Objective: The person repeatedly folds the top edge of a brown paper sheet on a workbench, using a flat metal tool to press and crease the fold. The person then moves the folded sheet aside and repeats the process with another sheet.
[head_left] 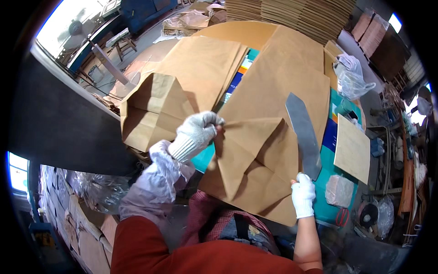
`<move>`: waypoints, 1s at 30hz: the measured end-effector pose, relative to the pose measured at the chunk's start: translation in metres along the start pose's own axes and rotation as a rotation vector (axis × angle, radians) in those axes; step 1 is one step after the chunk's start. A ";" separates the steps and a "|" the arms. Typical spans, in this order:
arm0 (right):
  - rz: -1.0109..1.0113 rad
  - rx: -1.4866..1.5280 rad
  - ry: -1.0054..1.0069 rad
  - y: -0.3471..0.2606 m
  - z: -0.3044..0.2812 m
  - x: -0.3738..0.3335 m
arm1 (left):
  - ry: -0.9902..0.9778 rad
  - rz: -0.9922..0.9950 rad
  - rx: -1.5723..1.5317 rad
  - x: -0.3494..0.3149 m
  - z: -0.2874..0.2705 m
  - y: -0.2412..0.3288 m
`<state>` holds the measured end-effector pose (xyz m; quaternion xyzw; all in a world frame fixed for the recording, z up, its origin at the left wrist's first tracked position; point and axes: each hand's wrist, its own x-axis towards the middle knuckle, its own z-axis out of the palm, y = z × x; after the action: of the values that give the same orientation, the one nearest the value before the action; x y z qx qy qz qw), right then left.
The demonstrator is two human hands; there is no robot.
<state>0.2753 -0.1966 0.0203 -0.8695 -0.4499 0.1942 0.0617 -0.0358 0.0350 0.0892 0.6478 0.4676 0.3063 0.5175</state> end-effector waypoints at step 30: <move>-0.294 -0.119 0.274 0.001 0.031 0.017 | 0.120 0.672 0.324 -0.021 -0.232 -0.025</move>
<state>0.2723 -0.1855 -0.0132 -0.8150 -0.5700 0.0362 0.0982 -0.2552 0.1054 0.1312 0.8195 0.3011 0.4184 0.2505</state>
